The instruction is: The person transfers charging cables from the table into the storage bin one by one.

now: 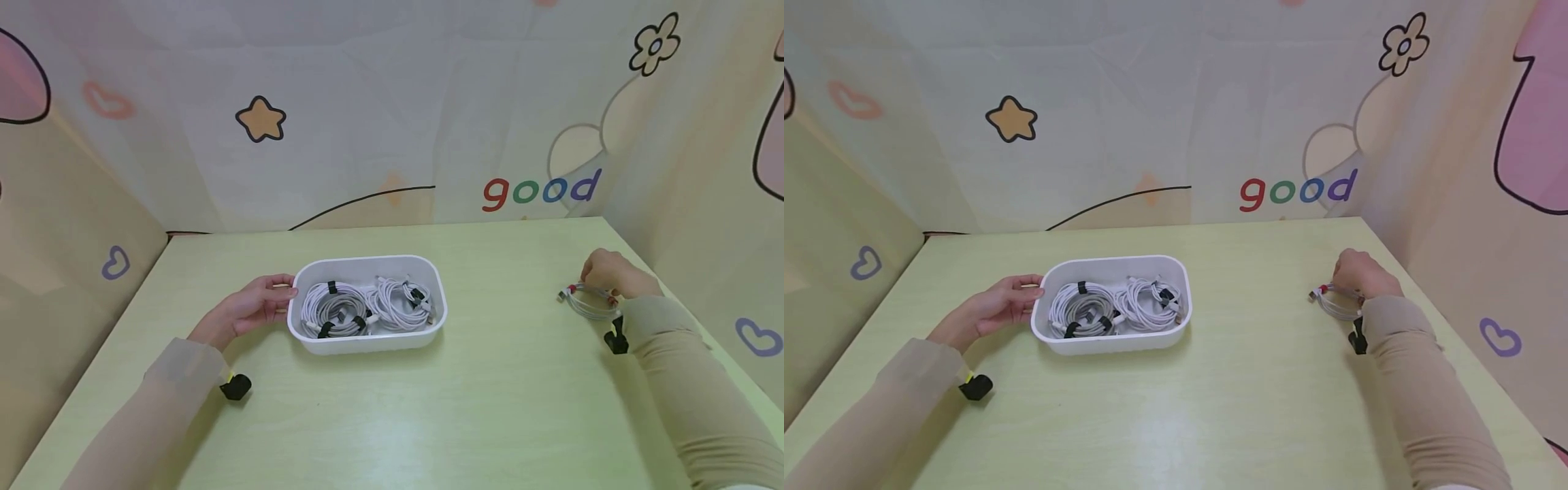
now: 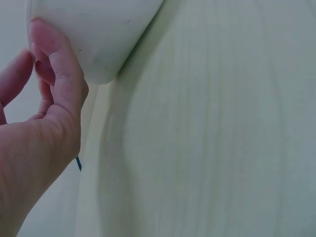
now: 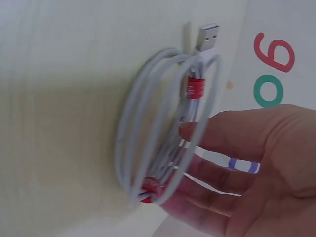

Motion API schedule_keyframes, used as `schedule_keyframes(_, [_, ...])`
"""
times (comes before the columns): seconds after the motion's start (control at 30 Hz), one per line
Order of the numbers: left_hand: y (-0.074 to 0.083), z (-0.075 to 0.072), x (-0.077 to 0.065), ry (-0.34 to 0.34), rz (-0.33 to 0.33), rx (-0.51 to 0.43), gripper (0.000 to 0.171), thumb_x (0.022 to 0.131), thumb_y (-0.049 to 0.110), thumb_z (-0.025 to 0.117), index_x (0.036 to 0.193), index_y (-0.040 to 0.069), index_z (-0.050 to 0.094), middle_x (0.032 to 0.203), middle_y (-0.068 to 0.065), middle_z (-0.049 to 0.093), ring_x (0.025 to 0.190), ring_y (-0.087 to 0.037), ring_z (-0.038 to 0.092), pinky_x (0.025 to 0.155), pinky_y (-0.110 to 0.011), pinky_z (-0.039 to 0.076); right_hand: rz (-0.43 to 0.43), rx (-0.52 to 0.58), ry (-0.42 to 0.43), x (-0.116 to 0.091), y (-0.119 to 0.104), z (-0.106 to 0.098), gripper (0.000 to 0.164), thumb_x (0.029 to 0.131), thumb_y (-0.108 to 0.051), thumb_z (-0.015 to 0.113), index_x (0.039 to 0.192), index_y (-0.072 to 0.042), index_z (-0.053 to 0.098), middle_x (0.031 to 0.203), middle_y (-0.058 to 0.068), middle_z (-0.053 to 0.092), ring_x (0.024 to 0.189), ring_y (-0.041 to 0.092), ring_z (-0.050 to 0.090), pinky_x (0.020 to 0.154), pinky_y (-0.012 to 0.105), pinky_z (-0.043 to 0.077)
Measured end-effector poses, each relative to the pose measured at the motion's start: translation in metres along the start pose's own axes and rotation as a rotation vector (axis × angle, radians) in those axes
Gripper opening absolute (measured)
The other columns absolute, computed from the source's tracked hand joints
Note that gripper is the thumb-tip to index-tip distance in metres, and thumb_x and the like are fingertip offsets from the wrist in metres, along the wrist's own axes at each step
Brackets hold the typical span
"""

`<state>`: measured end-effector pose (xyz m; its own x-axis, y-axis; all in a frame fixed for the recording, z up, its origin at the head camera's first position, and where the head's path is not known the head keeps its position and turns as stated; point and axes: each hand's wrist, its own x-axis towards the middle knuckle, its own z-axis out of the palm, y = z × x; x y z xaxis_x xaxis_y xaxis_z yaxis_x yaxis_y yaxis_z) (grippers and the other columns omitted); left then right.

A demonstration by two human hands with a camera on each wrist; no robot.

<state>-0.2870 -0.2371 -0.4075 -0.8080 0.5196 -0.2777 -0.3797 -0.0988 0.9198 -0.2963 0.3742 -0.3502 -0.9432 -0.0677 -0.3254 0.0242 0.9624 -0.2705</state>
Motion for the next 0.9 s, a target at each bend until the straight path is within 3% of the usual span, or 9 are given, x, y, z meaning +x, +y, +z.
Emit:
schedule_keyframes(0.17, [-0.001, 0.000, 0.000, -0.003, 0.001, -0.011, 0.016, 0.099, -0.001, 0.045, 0.114, 0.005, 0.045, 0.093, -0.001, 0.066, 0.080, -0.011, 0.066, 0.072, -0.030, 0.059, -0.034, 0.033, 0.004, -0.001, 0.004, 0.006, 0.023, 0.077, 0.001, 0.055, 0.097, 0.010, 0.063, 0.082, 0.016, 0.060, 0.069, 0.022, 0.052, 0.056, 0.029, 0.047])
schedule_keyframes(0.33, [-0.001, -0.001, 0.000, -0.003, 0.004, -0.013, 0.018, 0.099, 0.000, 0.046, 0.116, 0.004, 0.043, 0.094, -0.002, 0.065, 0.080, -0.011, 0.066, 0.071, -0.030, 0.059, -0.042, 0.117, -0.012, 0.004, 0.012, 0.008, 0.020, 0.076, -0.002, 0.058, 0.092, 0.009, 0.062, 0.076, 0.011, 0.059, 0.061, 0.018, 0.055, 0.056, 0.031, 0.054])
schedule_keyframes(0.6, [0.001, -0.001, -0.001, -0.016, 0.017, -0.008, 0.018, 0.099, 0.000, 0.047, 0.116, 0.004, 0.044, 0.094, -0.001, 0.066, 0.081, -0.010, 0.066, 0.072, -0.029, 0.059, -0.011, 0.285, -0.030, 0.009, 0.023, 0.007, 0.028, 0.083, -0.006, 0.068, 0.101, 0.014, 0.059, 0.072, 0.006, 0.061, 0.057, 0.013, 0.063, 0.060, 0.032, 0.058])
schedule_keyframes(0.9, [0.000, -0.002, -0.001, -0.021, 0.012, -0.002, 0.020, 0.098, 0.001, 0.048, 0.118, 0.003, 0.043, 0.095, -0.001, 0.066, 0.083, -0.011, 0.066, 0.073, -0.029, 0.059, -0.027, 0.406, -0.022, 0.006, 0.025, 0.008, 0.041, 0.088, -0.011, 0.068, 0.112, 0.018, 0.055, 0.076, 0.000, 0.063, 0.065, 0.012, 0.063, 0.065, 0.027, 0.058])
